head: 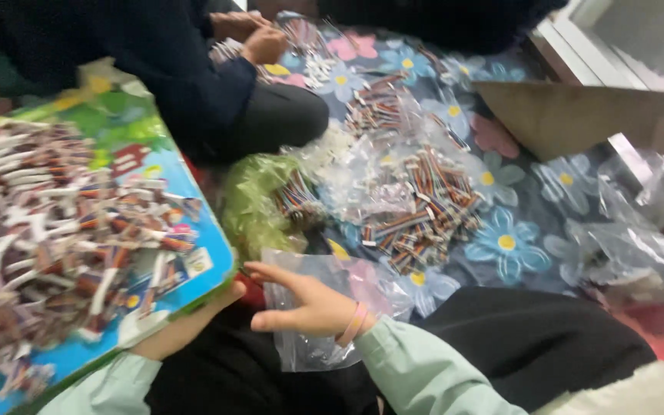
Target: Bagging small ribbon cables into plastic bags for storage or shipping.
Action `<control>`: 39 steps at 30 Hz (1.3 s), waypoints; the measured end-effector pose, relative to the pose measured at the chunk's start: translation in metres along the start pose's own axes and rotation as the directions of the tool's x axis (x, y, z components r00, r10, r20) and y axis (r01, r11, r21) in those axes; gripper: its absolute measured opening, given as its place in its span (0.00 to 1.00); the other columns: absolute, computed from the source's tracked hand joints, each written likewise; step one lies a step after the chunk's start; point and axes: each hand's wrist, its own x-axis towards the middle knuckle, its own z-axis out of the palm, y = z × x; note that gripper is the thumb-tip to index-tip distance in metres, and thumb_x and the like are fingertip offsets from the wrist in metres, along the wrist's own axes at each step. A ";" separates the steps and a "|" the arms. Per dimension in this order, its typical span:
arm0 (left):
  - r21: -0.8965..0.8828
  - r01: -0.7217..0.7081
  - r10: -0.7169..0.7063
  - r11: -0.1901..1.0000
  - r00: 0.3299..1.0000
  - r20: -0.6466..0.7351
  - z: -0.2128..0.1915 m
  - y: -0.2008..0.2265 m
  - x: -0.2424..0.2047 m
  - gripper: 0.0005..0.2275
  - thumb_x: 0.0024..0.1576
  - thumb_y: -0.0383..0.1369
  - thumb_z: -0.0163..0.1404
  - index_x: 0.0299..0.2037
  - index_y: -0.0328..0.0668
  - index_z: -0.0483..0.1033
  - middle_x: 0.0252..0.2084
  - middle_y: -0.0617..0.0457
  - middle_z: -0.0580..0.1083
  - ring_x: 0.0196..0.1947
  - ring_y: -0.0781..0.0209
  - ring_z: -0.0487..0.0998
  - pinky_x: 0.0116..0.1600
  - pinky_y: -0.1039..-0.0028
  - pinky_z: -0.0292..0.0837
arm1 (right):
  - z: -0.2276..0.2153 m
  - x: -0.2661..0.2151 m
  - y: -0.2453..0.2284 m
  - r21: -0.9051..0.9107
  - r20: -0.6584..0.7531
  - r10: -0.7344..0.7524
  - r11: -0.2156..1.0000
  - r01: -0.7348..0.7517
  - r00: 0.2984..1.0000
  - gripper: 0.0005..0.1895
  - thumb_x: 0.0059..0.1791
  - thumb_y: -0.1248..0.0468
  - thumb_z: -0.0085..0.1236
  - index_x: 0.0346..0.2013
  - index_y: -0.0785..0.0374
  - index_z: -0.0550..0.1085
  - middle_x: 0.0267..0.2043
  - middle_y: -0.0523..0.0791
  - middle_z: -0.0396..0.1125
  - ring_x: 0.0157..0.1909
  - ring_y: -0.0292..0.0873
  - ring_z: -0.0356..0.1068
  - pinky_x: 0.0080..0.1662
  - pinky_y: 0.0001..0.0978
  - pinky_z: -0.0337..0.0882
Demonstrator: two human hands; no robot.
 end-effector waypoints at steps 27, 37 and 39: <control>-0.248 -0.048 0.031 0.968 0.997 -0.072 -0.140 0.048 -0.183 0.14 0.49 0.34 0.53 0.45 0.42 0.76 0.31 0.56 0.79 0.22 0.71 0.72 0.26 0.82 0.67 | 0.036 0.030 -0.128 -0.325 -0.401 0.453 0.742 -0.586 0.796 0.17 0.49 0.72 0.42 0.53 0.68 0.67 0.50 0.56 0.67 0.53 0.52 0.66 0.53 0.50 0.67; 0.427 0.571 -0.221 0.701 0.744 -0.631 -0.148 -0.011 -0.169 0.27 0.45 0.42 0.51 0.54 0.41 0.62 0.30 0.46 0.76 0.23 0.44 0.76 0.26 0.60 0.70 | 0.074 0.026 -0.120 -0.660 -0.114 -0.152 0.750 0.040 0.982 0.12 0.41 0.73 0.56 0.39 0.73 0.73 0.48 0.54 0.68 0.43 0.47 0.69 0.40 0.35 0.71; 0.425 0.584 -0.226 0.692 0.734 -0.640 -0.154 -0.023 -0.170 0.23 0.44 0.38 0.48 0.52 0.43 0.64 0.31 0.45 0.76 0.24 0.43 0.76 0.28 0.59 0.69 | 0.077 0.024 -0.121 -0.692 -0.104 -0.139 0.721 0.029 0.985 0.11 0.39 0.73 0.58 0.37 0.72 0.75 0.48 0.51 0.69 0.44 0.45 0.68 0.41 0.35 0.69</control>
